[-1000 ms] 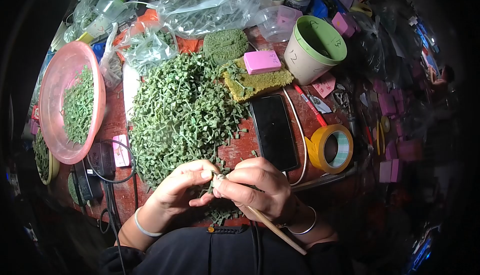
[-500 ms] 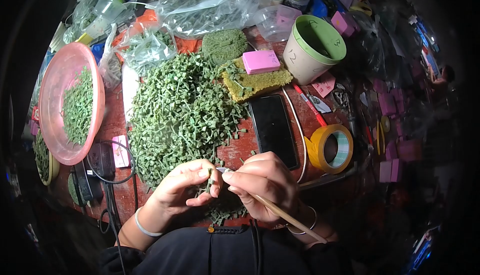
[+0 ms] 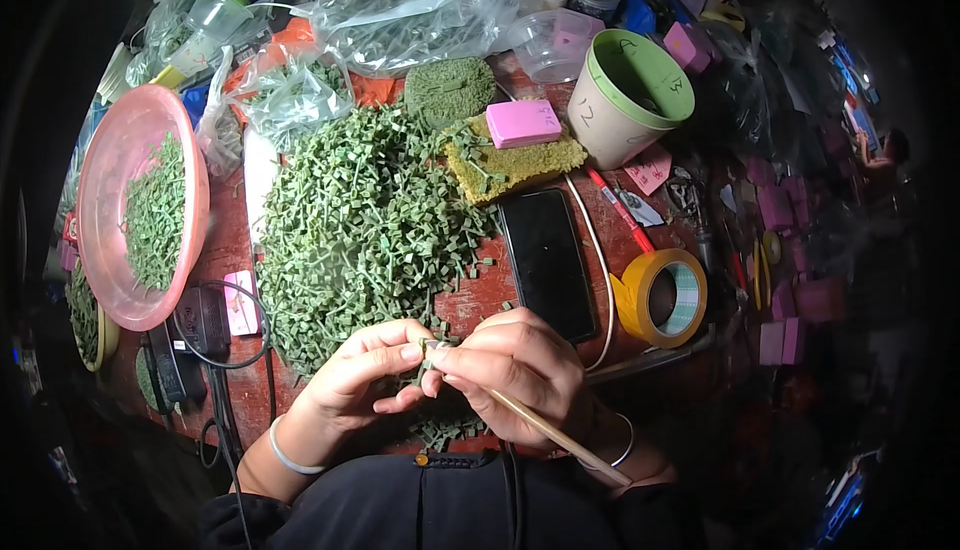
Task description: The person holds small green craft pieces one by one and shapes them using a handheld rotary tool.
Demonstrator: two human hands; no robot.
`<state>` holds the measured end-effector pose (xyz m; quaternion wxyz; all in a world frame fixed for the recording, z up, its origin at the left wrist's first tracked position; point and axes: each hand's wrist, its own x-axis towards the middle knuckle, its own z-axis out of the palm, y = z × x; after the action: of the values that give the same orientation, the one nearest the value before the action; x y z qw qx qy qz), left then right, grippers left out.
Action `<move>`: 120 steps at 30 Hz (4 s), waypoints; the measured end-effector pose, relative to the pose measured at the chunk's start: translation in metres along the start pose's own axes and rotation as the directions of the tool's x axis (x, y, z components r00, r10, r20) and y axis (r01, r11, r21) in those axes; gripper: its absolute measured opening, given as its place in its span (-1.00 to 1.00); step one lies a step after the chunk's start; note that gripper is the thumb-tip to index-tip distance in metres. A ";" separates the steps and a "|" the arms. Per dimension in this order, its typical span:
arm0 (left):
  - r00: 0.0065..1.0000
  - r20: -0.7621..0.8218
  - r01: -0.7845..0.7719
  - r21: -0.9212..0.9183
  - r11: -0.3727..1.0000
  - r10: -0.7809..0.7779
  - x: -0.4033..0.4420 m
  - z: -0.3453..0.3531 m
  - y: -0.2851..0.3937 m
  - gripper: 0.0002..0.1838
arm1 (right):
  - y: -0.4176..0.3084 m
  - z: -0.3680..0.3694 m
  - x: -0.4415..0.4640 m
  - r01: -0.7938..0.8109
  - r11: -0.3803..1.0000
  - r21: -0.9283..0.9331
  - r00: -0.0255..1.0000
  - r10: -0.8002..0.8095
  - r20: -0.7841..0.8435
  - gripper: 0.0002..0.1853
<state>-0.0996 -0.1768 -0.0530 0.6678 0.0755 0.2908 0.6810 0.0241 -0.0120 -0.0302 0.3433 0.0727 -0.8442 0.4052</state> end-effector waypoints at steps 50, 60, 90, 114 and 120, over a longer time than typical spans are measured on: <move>0.973 -0.229 -0.024 0.042 0.999 0.033 0.000 0.007 -0.002 -0.68 | 0.007 -0.010 -0.005 -0.228 0.947 0.226 0.971 0.239 -0.022 -0.84; 0.994 -0.104 -0.017 0.076 0.997 0.025 -0.001 0.006 0.001 -0.67 | 0.008 -0.007 -0.009 -0.397 0.857 0.330 0.897 0.438 -0.060 -0.88; 0.968 -0.167 -0.180 0.058 0.982 0.188 0.001 0.001 0.003 -0.87 | 0.004 -0.002 0.005 -0.228 0.966 -0.122 0.952 0.247 0.180 -0.68; 0.930 -0.222 -0.180 0.421 0.889 0.294 0.000 0.007 -0.001 -0.83 | 0.001 -0.010 -0.005 -0.377 0.873 0.308 0.923 0.382 0.046 -0.82; 0.930 -0.211 -0.196 0.408 0.892 0.301 0.000 0.006 -0.002 -0.83 | 0.002 -0.010 -0.004 -0.308 0.927 0.216 0.950 0.313 0.008 -0.84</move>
<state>-0.0955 -0.1748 -0.0492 0.5011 0.1471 0.4927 0.6961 0.0318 -0.0037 -0.0294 0.2763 -0.0307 -0.7918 0.5439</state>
